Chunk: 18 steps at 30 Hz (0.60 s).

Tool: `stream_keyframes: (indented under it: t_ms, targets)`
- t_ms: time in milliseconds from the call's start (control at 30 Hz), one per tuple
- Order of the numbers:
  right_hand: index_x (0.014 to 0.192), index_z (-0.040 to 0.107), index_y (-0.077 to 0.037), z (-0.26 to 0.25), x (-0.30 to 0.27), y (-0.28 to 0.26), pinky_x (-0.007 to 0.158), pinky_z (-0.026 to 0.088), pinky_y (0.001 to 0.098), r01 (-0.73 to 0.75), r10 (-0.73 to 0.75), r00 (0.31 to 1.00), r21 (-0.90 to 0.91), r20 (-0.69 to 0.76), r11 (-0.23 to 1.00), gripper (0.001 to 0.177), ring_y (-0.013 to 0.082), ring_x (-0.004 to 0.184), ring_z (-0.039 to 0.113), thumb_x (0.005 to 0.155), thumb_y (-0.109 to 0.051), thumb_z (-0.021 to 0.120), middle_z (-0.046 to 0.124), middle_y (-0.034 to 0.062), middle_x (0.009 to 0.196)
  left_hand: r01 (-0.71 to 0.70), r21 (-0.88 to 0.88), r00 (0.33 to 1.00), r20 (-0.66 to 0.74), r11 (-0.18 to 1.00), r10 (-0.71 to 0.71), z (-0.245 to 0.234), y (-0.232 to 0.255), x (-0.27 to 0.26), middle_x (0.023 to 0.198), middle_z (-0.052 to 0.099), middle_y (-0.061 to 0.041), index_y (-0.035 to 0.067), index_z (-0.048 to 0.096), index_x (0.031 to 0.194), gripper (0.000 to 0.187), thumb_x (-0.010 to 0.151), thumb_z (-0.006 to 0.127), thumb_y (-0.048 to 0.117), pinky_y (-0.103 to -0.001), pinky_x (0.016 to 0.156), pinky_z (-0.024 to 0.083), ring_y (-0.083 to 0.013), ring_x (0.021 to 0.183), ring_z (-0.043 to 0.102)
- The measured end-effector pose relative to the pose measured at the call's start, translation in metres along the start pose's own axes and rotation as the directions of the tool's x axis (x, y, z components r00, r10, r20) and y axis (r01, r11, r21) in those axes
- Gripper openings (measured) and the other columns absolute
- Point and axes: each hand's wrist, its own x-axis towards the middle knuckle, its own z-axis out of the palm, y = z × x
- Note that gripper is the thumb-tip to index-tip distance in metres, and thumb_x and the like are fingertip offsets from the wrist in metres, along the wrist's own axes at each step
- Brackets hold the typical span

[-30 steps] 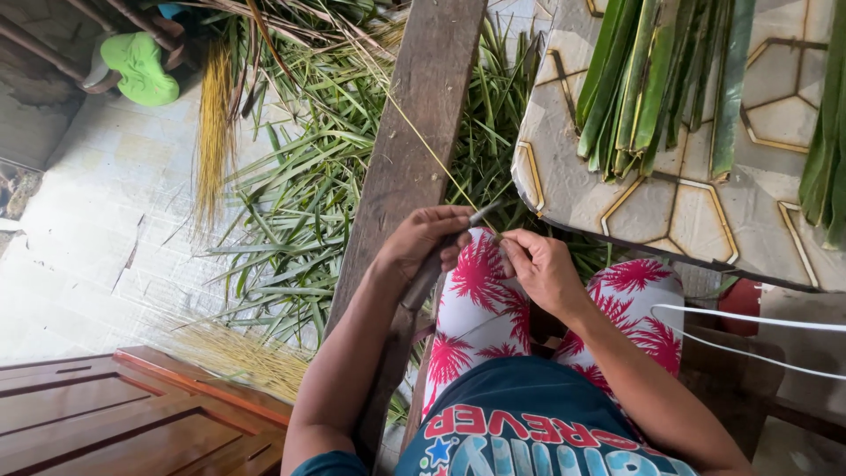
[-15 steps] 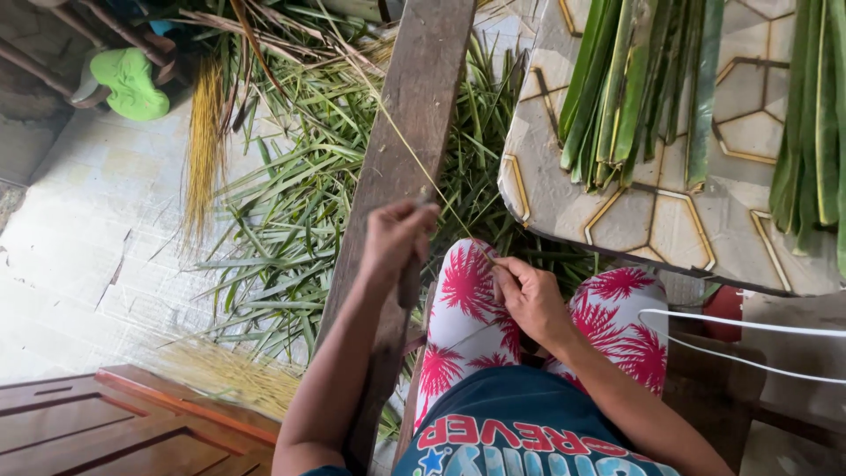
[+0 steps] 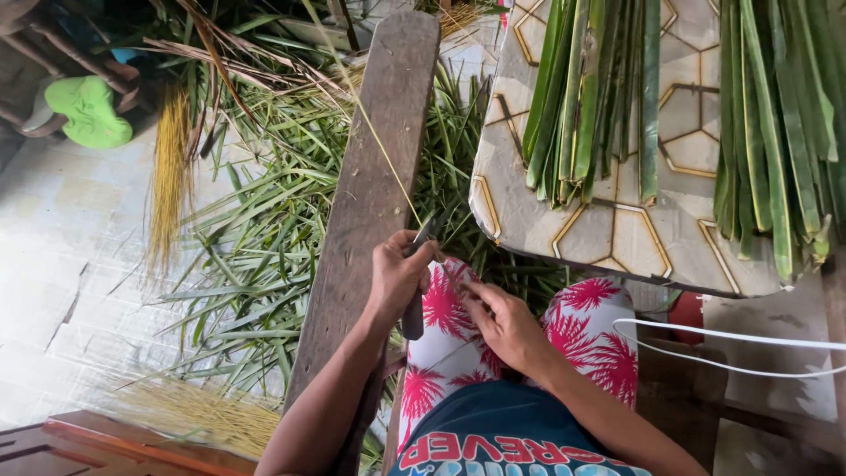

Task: Stripping the green foliage from palm leaf midribs using a small knife

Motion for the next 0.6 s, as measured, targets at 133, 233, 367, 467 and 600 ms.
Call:
stream_keyframes:
  t_ms: [133,233,367,467,600]
  targets:
    - [0.132,0.056,-0.010,-0.024,-0.023,0.014,0.083,0.059,0.0254,-0.306,0.305,0.917,-0.039,0.256,0.951,0.044,0.0191,0.104,0.072,0.091,-0.024,0.057,0.066,0.0092,0.126,0.028,0.120,0.997,0.068,0.992,-0.036,-0.010,0.015,0.002,0.068,0.068,-0.008,-0.001,0.064,0.096,0.010,0.092,0.064,0.008,-0.019,0.031,0.039,-0.0074,0.037,0.047]
    - [0.125,0.066,-0.017,-0.050,-0.049,0.028,0.070,0.059,0.0238,-0.427,0.427,0.801,-0.100,0.421,0.899,0.039,0.0125,0.079,0.073,0.089,-0.028,0.060,0.073,0.0011,0.115,-0.045,0.086,0.994,0.106,0.995,0.035,-0.009,0.010,0.003,0.065,0.065,-0.004,0.000,0.065,0.094,0.009,0.091,0.061,0.007,-0.020,0.032,0.040,-0.0060,0.037,0.046]
    - [0.117,0.070,-0.014,-0.115,-0.082,0.014,0.077,0.056,0.0255,-0.132,0.179,0.796,-0.123,0.578,0.984,0.034,0.0108,0.088,0.072,0.092,-0.031,0.056,0.077,0.0000,0.105,-0.105,0.099,0.979,0.182,0.990,0.086,-0.010,0.009,0.003,0.050,0.056,0.000,0.006,0.063,0.083,0.014,0.095,0.060,0.013,-0.020,0.033,0.042,-0.0064,0.034,0.047]
    - [0.122,0.074,-0.028,-0.181,-0.121,0.017,0.103,0.044,0.0276,-0.212,0.387,0.781,-0.375,0.491,0.903,0.040,0.0055,0.116,0.069,0.087,-0.039,0.060,0.074,-0.0077,0.127,-0.121,0.105,0.975,0.201,0.987,0.098,-0.006,0.013,0.002,0.048,0.055,-0.001,0.004,0.063,0.086,0.012,0.094,0.060,0.012,-0.019,0.033,0.040,-0.0059,0.034,0.046]
    - [0.115,0.075,-0.016,-0.277,-0.159,0.040,0.091,0.055,0.0232,-0.136,0.171,0.983,-0.350,0.071,0.927,0.034,0.0081,0.094,0.079,0.089,-0.016,0.053,0.079,-0.0043,0.118,-0.193,0.115,0.946,0.287,0.975,0.153,0.002,0.028,-0.004,0.063,0.062,-0.003,0.001,0.063,0.090,0.010,0.092,0.062,0.011,-0.017,0.033,0.038,-0.0051,0.037,0.048]
